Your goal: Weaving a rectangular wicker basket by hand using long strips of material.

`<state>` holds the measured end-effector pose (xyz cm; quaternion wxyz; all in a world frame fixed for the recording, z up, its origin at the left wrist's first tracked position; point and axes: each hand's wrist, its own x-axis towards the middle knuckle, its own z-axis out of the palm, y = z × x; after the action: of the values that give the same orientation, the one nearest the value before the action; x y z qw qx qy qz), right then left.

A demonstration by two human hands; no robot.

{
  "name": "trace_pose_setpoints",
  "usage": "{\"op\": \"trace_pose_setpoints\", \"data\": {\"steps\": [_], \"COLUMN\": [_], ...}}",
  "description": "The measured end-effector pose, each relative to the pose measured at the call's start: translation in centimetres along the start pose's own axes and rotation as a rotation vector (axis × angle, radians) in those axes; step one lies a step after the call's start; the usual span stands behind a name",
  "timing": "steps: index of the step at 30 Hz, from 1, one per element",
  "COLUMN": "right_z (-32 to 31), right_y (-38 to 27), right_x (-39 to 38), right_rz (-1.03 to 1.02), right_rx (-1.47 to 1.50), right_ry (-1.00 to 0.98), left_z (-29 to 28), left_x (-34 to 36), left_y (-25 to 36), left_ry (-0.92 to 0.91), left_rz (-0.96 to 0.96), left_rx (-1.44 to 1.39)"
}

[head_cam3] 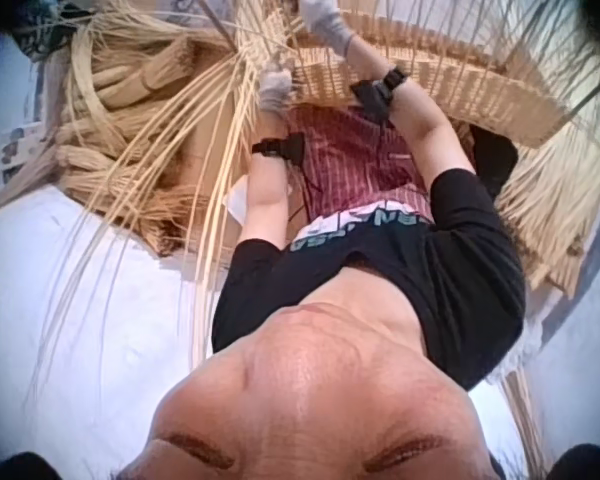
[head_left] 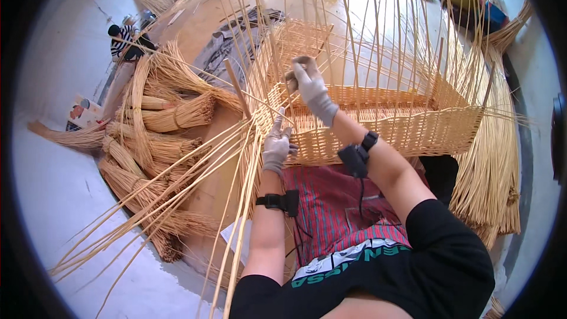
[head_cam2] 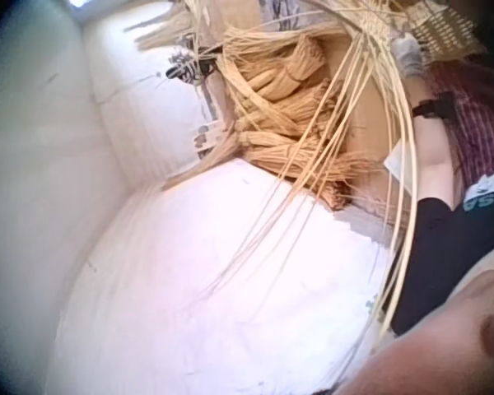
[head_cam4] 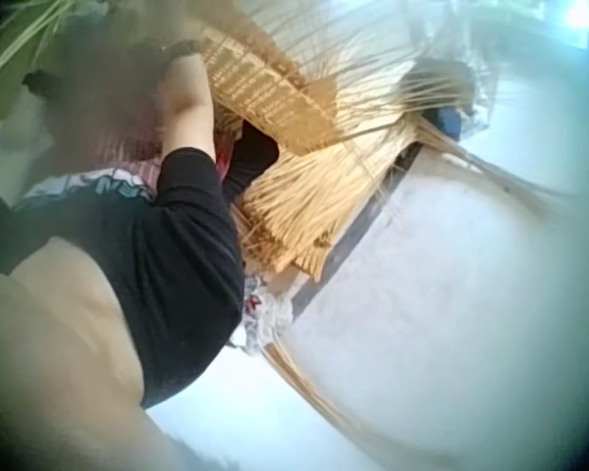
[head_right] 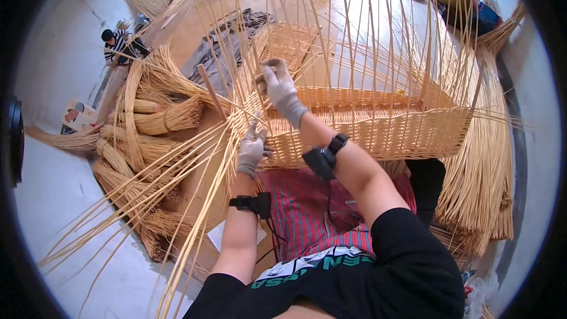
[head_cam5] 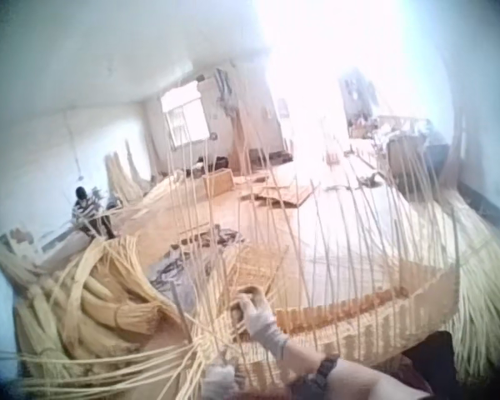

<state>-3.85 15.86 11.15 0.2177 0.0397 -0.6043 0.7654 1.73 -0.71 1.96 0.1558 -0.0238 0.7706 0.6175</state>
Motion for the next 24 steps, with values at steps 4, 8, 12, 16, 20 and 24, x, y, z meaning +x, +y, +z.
{"op": "trace_pose_setpoints", "data": {"steps": [4, 8, 12, 16, 20, 24], "right_z": [0.5, 0.5, 0.6, -0.2, -5.4, -12.8], "right_y": [-0.5, 2.6, 3.6, -1.3, -4.9, -1.4], "right_x": [2.8, 3.1, 1.0, -0.4, -4.1, -11.1], "right_rz": [0.465, 0.228, 0.185, -0.031, -0.179, -0.081], "right_rx": [-0.520, -1.013, -1.096, -0.748, 0.194, 0.175], "right_ry": [-0.513, -0.757, -0.676, -0.198, -0.003, 0.250], "left_z": [-0.2, 0.0, -0.3, -0.9, -1.0, 0.2], "left_x": [0.8, 0.9, 1.1, 1.8, 1.1, -1.5], "left_y": [-1.1, -1.6, -1.8, -1.7, -1.7, 0.2], "left_ry": [-0.027, 0.002, -0.009, -0.046, 0.033, 0.161], "left_rz": [-0.033, -0.005, 0.014, 0.021, 0.262, 0.361], "left_rx": [-0.034, -0.014, -0.010, 0.085, 0.365, -0.078]}}
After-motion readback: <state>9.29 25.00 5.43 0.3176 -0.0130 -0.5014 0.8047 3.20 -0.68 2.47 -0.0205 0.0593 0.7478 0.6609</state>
